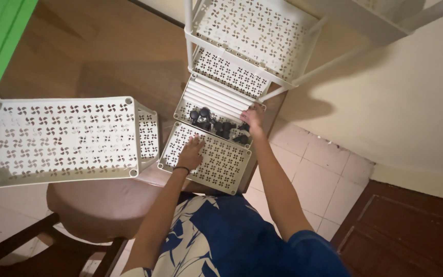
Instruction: The person assembles a white plastic shelving unit by inserting vertical poles into perforated trays and stacking them. They handle trays and poles repeatedly, aligning and securing components on a wooden table.
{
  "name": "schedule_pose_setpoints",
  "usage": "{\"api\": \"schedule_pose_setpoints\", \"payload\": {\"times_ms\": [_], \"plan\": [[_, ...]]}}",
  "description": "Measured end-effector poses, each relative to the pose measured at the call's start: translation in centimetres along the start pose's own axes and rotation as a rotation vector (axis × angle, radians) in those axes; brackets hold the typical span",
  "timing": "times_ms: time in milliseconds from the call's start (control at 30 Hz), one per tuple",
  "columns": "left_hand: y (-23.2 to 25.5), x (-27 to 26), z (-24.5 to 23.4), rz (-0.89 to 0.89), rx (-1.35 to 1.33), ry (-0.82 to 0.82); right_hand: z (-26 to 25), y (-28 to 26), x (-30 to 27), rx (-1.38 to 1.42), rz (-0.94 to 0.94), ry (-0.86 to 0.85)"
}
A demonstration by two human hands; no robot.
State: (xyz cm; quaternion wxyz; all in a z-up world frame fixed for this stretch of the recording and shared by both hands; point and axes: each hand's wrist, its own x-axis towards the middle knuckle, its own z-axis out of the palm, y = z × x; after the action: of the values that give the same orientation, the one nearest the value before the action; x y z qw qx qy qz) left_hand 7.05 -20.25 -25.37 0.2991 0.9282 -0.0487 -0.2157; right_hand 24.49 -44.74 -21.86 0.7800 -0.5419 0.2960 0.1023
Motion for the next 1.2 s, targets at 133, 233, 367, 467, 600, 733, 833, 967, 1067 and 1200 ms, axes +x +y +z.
{"api": "schedule_pose_setpoints", "payload": {"times_ms": [133, 233, 367, 467, 600, 733, 833, 967, 1067, 1200], "plan": [[-0.2, -0.3, 0.2, -0.013, -0.066, 0.006, -0.1, -0.1, -1.2, -0.061, -0.054, 0.083], [0.0, -0.9, -0.1, 0.005, -0.065, 0.048, 0.3, 0.0, -2.2, -0.077, -0.092, 0.105], [0.3, -2.1, -1.2, 0.07, -0.185, 0.166, 0.5, 1.2, -3.8, -0.049, -0.132, 0.102], [1.4, -3.3, -2.4, 0.149, -0.292, 0.295, 0.9, 2.8, -5.0, -0.026, -0.173, 0.075], [3.5, -4.2, -6.1, 0.229, -0.377, 0.333, 1.8, 4.6, -5.8, -0.074, -0.158, 0.131], [6.2, -6.5, -10.7, 0.36, -0.41, 0.413, 2.6, 6.3, -7.0, -0.019, -0.159, 0.132], [7.7, -9.2, -13.4, 0.408, -0.472, 0.45, 2.8, 7.1, -8.5, 0.045, -0.166, 0.054], [8.4, -12.0, -15.5, 0.463, -0.488, 0.525, 3.7, 7.4, -11.5, 0.032, -0.18, -0.013], [7.9, -13.6, -16.1, 0.486, -0.517, 0.552, 4.9, 7.2, -14.2, 0.034, -0.18, -0.063], [7.2, -15.9, -16.8, 0.509, -0.564, 0.587, 7.3, 6.6, -18.3, 0.068, -0.189, -0.107]]}}
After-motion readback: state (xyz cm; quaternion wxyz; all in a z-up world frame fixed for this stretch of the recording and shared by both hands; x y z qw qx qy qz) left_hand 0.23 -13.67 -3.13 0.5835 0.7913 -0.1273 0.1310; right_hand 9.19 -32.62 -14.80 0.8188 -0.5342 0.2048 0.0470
